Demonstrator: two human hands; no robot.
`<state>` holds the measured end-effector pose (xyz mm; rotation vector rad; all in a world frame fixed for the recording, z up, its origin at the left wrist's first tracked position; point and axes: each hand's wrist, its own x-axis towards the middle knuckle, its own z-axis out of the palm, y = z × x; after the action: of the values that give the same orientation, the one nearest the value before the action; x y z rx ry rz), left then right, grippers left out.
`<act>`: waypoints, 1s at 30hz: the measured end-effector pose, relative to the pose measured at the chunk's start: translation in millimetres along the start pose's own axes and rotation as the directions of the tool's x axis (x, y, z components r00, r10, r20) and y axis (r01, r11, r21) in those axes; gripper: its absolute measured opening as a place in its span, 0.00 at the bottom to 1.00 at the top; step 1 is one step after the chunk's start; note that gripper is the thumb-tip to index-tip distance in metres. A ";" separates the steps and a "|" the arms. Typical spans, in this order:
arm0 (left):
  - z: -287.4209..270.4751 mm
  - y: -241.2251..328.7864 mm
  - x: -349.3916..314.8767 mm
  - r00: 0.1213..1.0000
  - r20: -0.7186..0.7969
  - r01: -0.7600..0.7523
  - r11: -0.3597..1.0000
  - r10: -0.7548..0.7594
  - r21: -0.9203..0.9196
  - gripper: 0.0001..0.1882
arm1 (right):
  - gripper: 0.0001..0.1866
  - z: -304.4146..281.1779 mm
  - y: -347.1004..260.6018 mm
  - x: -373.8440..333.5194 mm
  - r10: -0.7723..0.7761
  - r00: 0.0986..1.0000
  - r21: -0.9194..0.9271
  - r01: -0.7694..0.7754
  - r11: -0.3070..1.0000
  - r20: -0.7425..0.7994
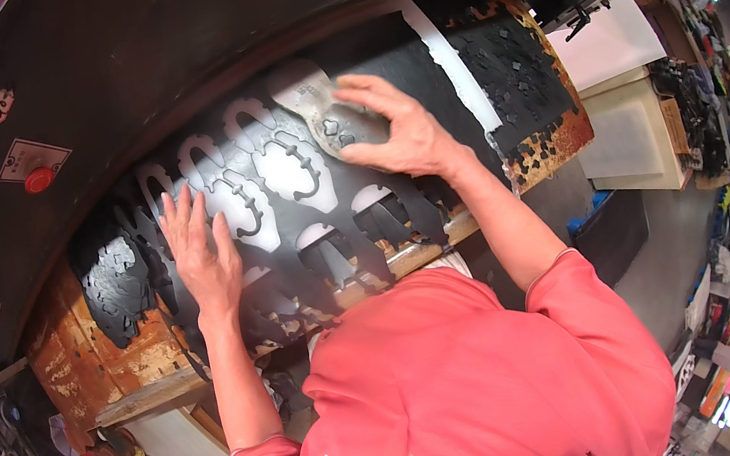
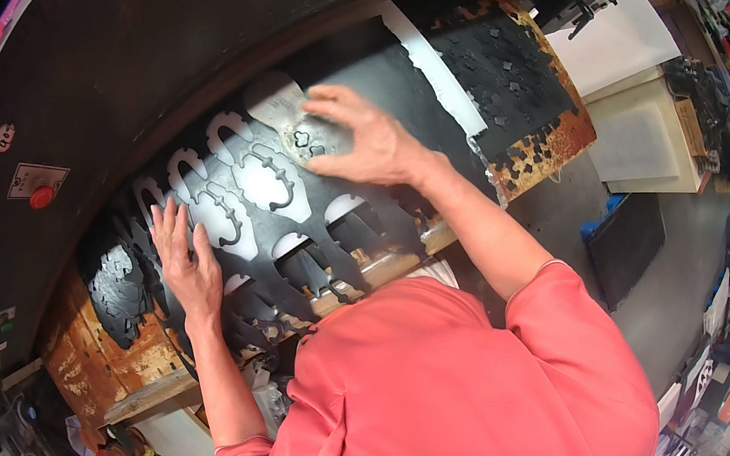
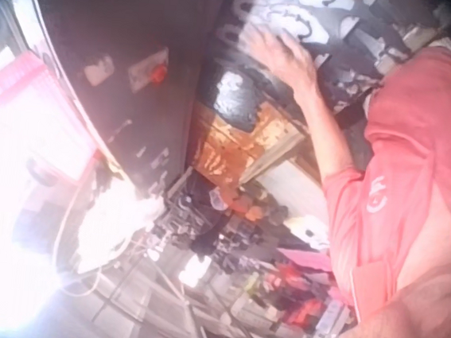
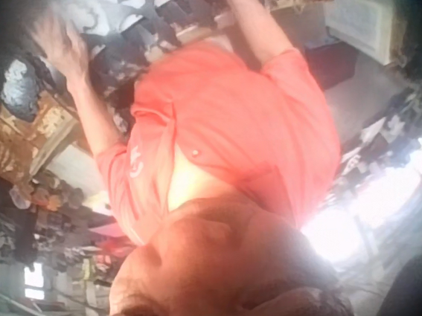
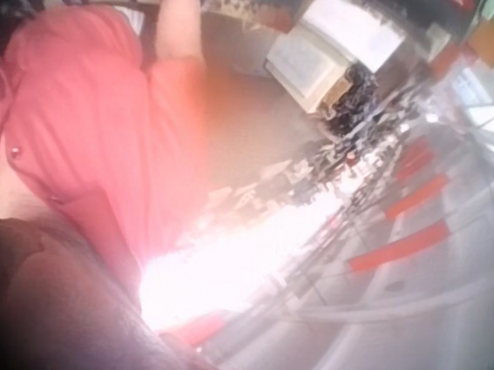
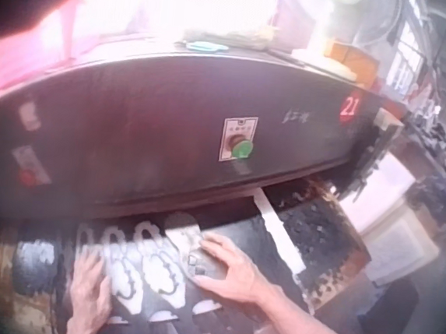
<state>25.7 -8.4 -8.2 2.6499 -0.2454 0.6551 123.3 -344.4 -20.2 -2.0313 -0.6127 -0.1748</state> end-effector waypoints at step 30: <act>15.7 108.0 -104.1 0.988 -0.155 -0.027 0.990 0.005 -0.138 0.03 | 0.05 -67.3 -48.2 -48.6 -0.257 0.849 -0.083 0.248 0.965 -0.462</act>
<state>-86.9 -105.1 -34.4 2.4517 -0.2589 0.8132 66.2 -399.0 34.3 -1.8231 -0.5631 -0.8112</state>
